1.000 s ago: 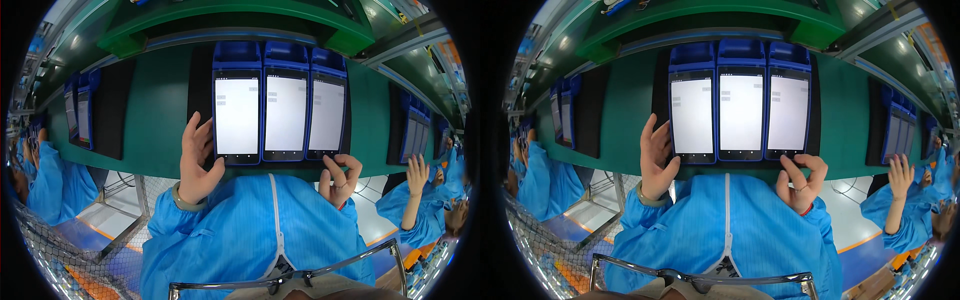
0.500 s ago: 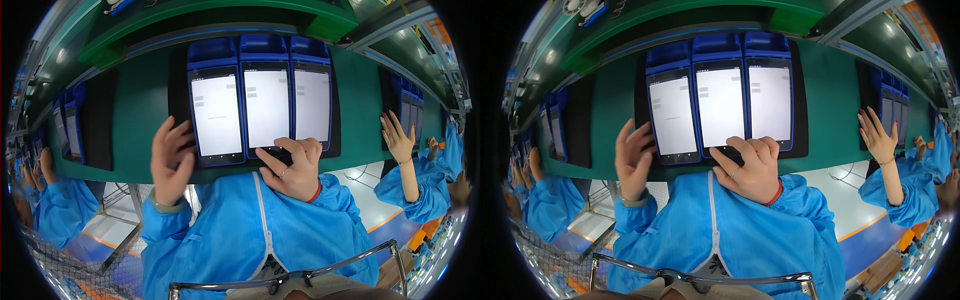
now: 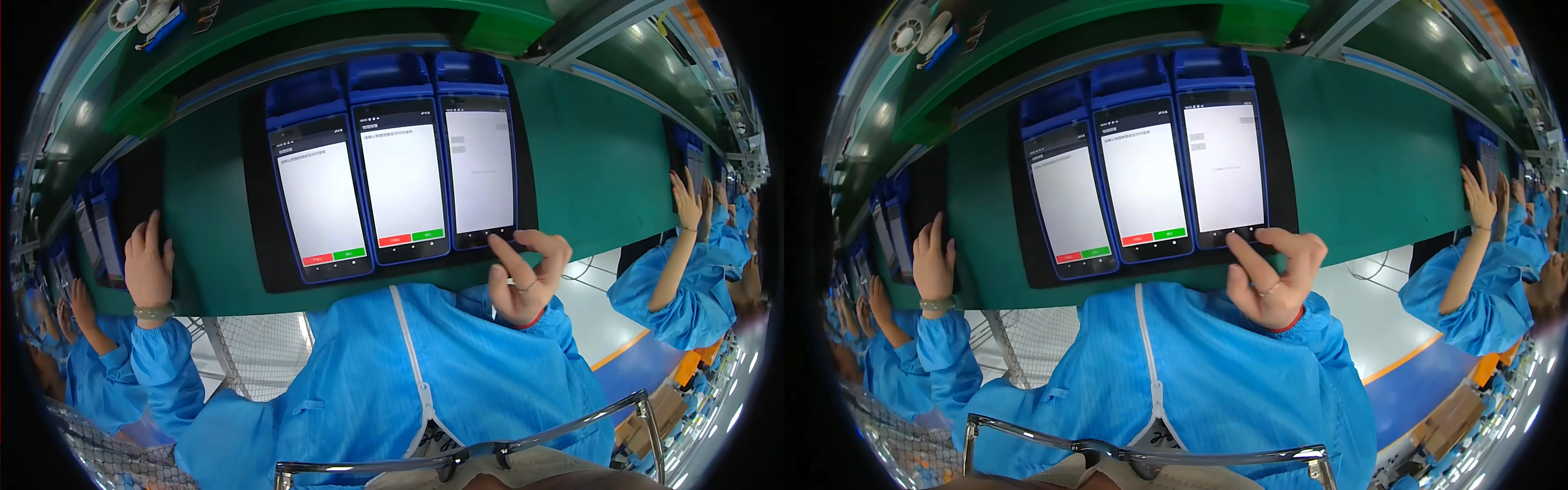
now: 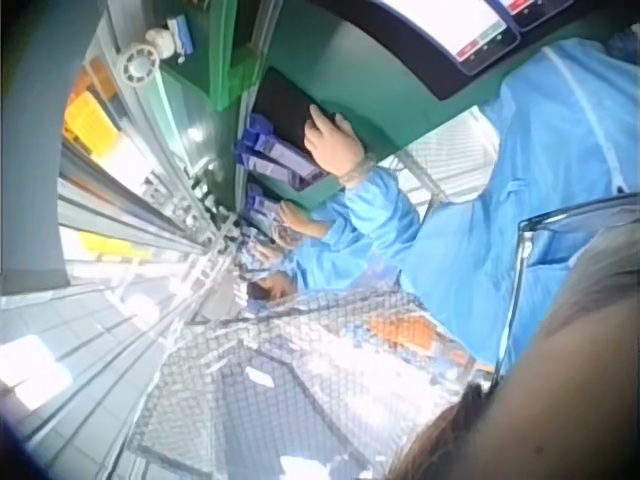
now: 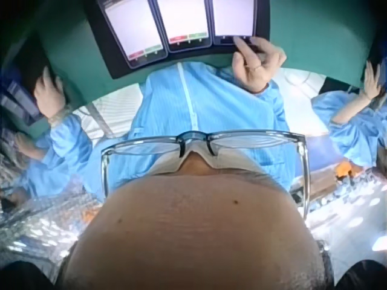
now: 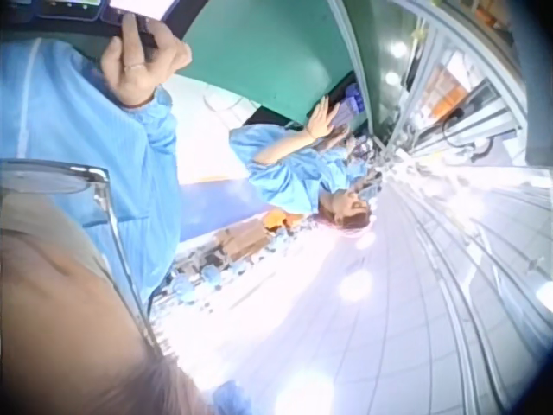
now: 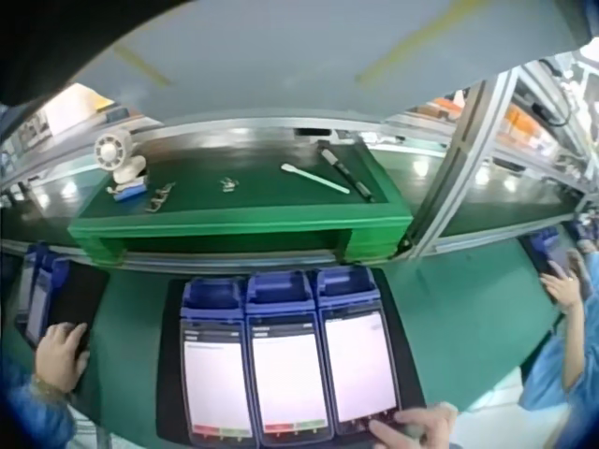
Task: The person tests handheld payment terminals by tapping through system diagnostic prompts and camera tests on their touchscreens. They slide completed trays of terminals down the assembly line and receive new batches to test.
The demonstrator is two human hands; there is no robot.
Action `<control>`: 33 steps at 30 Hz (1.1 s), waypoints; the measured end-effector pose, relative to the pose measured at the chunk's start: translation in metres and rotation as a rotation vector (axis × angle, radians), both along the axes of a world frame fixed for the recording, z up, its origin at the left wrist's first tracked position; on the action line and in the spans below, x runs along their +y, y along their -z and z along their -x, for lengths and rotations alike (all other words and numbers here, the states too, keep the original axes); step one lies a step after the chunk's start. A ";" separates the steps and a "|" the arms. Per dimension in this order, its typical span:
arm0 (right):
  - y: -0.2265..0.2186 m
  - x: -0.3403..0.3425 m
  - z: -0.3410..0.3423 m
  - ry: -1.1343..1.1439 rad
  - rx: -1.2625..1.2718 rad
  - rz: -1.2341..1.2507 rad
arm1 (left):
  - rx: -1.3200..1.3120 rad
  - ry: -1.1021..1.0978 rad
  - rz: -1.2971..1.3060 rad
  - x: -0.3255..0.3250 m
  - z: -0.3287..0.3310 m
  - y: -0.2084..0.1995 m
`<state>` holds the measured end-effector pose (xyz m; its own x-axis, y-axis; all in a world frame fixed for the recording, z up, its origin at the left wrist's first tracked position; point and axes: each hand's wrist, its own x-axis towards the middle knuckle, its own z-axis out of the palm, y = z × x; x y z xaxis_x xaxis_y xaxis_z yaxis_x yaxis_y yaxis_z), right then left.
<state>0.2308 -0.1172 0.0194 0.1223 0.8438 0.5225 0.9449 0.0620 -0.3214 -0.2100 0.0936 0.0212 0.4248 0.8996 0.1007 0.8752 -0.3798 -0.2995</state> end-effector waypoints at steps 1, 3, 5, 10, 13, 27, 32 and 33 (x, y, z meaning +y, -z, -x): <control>0.002 0.000 -0.002 -0.003 0.000 -0.004 | 0.000 -0.003 -0.004 0.002 -0.005 0.000; 0.009 0.001 -0.008 0.056 0.067 -0.073 | 0.257 -0.060 0.039 0.003 -0.010 -0.002; 0.010 0.006 -0.011 0.078 0.115 -0.080 | 0.269 -0.034 -0.055 0.003 -0.011 -0.004; 0.032 0.008 -0.030 0.113 0.160 -0.100 | 0.361 -0.208 0.220 0.020 -0.021 -0.014; 0.035 -0.014 -0.037 0.125 0.165 -0.155 | 0.374 -0.089 0.324 0.023 -0.038 -0.033; 0.063 -0.024 -0.048 0.114 0.200 -0.268 | -1.581 -0.070 0.289 0.086 0.037 -0.091; 0.055 -0.015 -0.043 0.058 0.133 -0.257 | -1.454 -1.020 0.061 0.108 0.240 0.024; 0.052 -0.014 -0.041 0.078 0.121 -0.254 | -1.496 -1.057 0.120 0.105 0.232 0.033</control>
